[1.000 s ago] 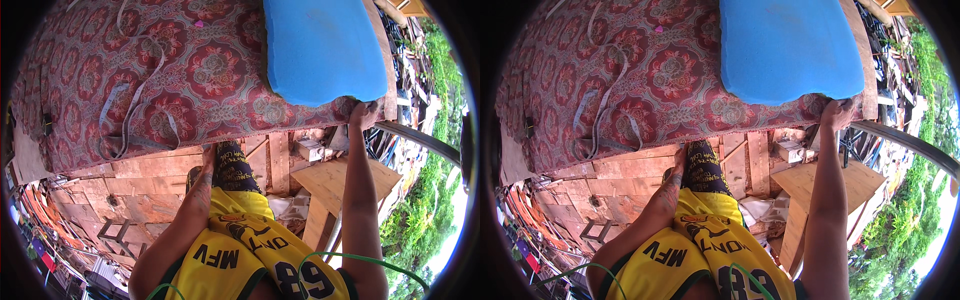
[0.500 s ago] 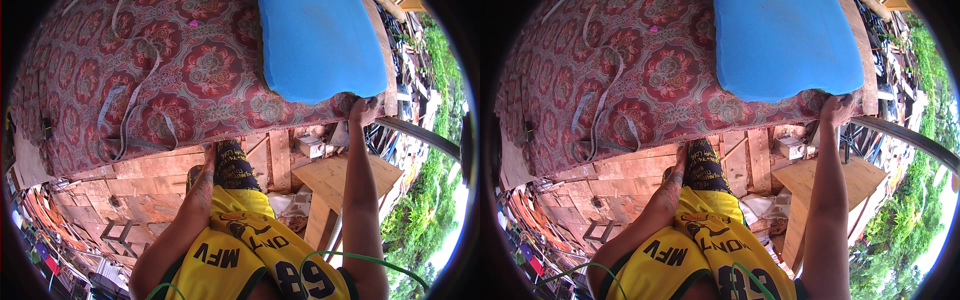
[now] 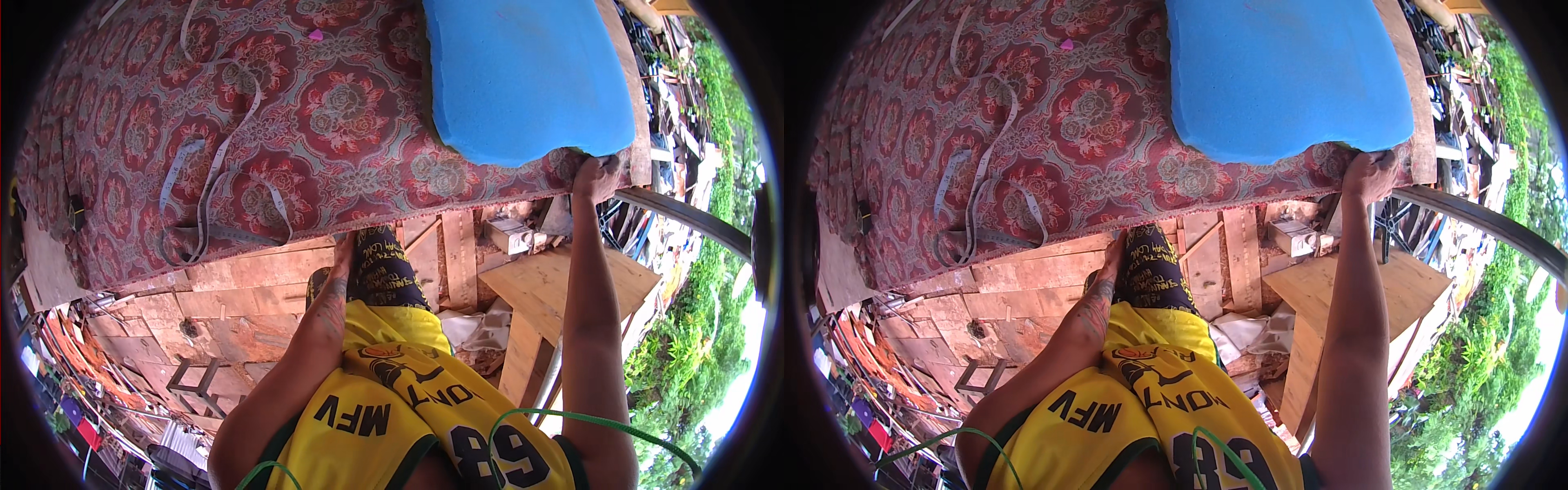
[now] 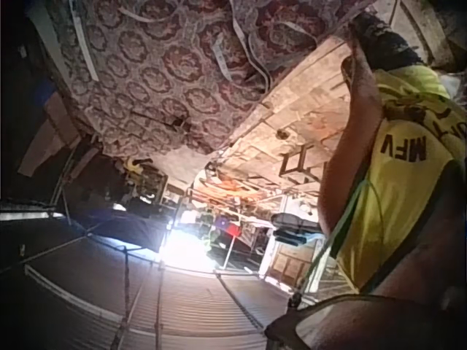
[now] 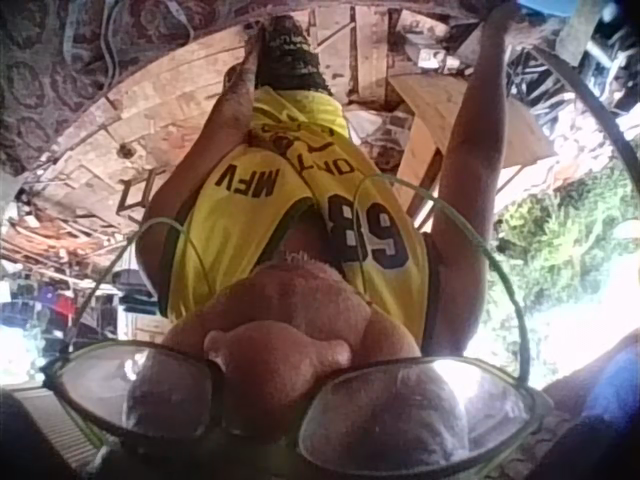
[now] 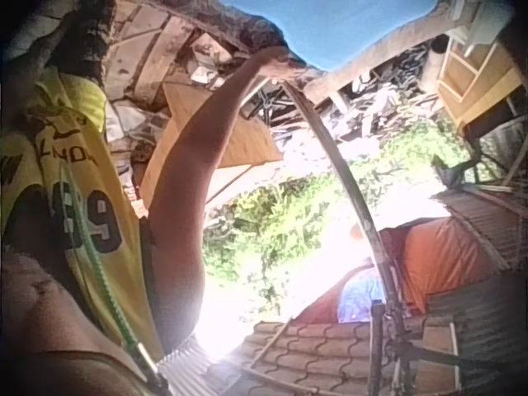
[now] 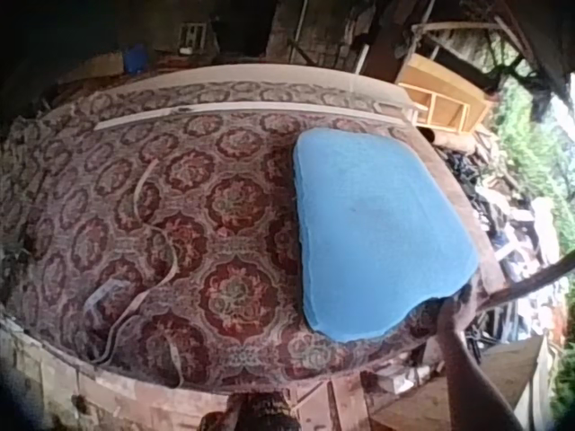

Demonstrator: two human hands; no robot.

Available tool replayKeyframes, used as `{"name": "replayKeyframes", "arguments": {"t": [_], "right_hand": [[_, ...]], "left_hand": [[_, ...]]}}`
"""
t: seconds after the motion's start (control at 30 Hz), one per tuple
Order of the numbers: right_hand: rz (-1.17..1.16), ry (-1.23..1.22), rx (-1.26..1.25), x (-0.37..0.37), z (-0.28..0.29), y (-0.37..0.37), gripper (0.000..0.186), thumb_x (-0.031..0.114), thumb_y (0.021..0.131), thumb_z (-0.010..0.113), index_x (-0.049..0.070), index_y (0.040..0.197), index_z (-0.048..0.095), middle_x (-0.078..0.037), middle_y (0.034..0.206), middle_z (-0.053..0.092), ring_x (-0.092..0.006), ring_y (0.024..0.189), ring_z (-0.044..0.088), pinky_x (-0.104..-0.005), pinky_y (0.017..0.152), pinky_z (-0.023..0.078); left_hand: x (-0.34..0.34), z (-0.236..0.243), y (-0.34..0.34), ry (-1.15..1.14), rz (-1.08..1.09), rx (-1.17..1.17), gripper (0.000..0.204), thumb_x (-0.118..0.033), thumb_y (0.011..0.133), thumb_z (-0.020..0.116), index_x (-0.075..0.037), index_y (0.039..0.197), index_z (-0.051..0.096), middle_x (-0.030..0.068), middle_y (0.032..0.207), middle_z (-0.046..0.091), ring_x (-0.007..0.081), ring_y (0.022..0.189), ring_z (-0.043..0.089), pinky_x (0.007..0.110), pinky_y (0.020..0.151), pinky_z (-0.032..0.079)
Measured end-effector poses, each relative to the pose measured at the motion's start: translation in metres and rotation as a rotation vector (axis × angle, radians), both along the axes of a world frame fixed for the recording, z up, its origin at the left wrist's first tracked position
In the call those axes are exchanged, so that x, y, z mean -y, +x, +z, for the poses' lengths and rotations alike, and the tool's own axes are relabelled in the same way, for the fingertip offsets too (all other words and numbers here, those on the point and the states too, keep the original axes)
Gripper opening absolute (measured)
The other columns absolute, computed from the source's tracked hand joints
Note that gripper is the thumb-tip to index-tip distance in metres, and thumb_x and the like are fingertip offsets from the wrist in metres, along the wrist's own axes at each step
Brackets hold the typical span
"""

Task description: Measuring and cutting fabric for furniture reupholstery.

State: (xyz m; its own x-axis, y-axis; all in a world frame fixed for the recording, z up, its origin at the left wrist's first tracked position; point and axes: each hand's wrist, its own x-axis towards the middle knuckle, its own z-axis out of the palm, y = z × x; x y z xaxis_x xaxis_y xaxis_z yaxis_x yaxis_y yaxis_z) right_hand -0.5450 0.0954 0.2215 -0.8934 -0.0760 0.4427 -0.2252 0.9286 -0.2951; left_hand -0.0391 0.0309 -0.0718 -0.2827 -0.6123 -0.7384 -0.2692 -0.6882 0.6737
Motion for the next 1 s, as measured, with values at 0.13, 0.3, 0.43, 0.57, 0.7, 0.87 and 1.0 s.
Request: {"name": "replayKeyframes", "arguments": {"t": [0.13,0.3,0.43,0.57,0.7,0.87,1.0], "right_hand": [[-0.011,0.016,-0.005,0.01,0.007,0.01,0.044,0.033,0.095,0.042,0.005,0.115,0.069,-0.019,0.117,0.068,-0.0396,0.112,0.061,-0.0518,0.098,0.043],[0.008,0.011,-0.024,0.002,-0.002,0.001,0.045,0.034,0.095,0.042,0.005,0.116,0.069,-0.018,0.118,0.068,-0.0398,0.112,0.061,-0.0529,0.098,0.043],[-0.008,0.016,-0.002,0.004,0.0,0.002,0.045,0.035,0.096,0.042,0.006,0.118,0.069,-0.017,0.119,0.068,-0.0389,0.114,0.061,-0.0525,0.099,0.042],[0.007,0.008,-0.012,0.003,-0.002,0.001,0.045,0.035,0.095,0.042,0.006,0.117,0.069,-0.017,0.119,0.068,-0.0384,0.114,0.061,-0.0525,0.099,0.042],[0.005,-0.001,-0.012,0.006,-0.001,0.004,0.046,0.036,0.095,0.041,0.006,0.117,0.069,-0.017,0.12,0.068,-0.0381,0.114,0.061,-0.053,0.098,0.042],[-0.001,0.006,-0.011,0.003,-0.003,0.003,0.046,0.036,0.095,0.041,0.006,0.118,0.068,-0.017,0.12,0.068,-0.0378,0.114,0.061,-0.0535,0.098,0.042],[0.007,0.005,-0.048,0.002,-0.005,0.0,0.046,0.036,0.095,0.041,0.007,0.117,0.068,-0.016,0.119,0.069,-0.0381,0.113,0.061,-0.0538,0.097,0.042]], "left_hand": [[0.005,-0.003,0.0,0.021,-0.068,0.082,0.066,-0.058,0.098,0.059,0.005,0.113,0.071,0.0132,0.1,0.073,0.0196,0.092,0.064,0.034,0.083,0.049],[0.006,-0.005,-0.008,0.195,-0.054,0.153,0.073,-0.061,0.097,0.057,0.007,0.119,0.069,0.0194,0.105,0.072,0.0239,0.099,0.064,0.037,0.088,0.048],[0.002,-0.007,0.003,0.193,-0.059,0.16,0.073,-0.062,0.097,0.057,0.007,0.119,0.069,0.0198,0.105,0.072,0.0243,0.099,0.064,0.037,0.089,0.048],[0.006,-0.014,-0.013,0.19,-0.054,0.166,0.074,-0.062,0.097,0.056,0.007,0.119,0.068,0.0202,0.106,0.072,0.0247,0.099,0.064,0.037,0.089,0.048],[0.008,-0.019,-0.013,0.187,-0.05,0.172,0.074,-0.062,0.096,0.056,0.007,0.119,0.068,0.0206,0.106,0.072,0.0251,0.099,0.064,0.037,0.089,0.048],[0.003,-0.024,-0.011,0.19,-0.055,0.176,0.074,-0.062,0.096,0.056,0.008,0.119,0.068,0.0211,0.107,0.072,0.0255,0.1,0.064,0.038,0.09,0.048],[0.002,-0.028,-0.018,0.191,-0.048,0.181,0.075,-0.062,0.096,0.056,0.008,0.119,0.068,0.0214,0.107,0.072,0.0259,0.1,0.065,0.038,0.09,0.048]]}}
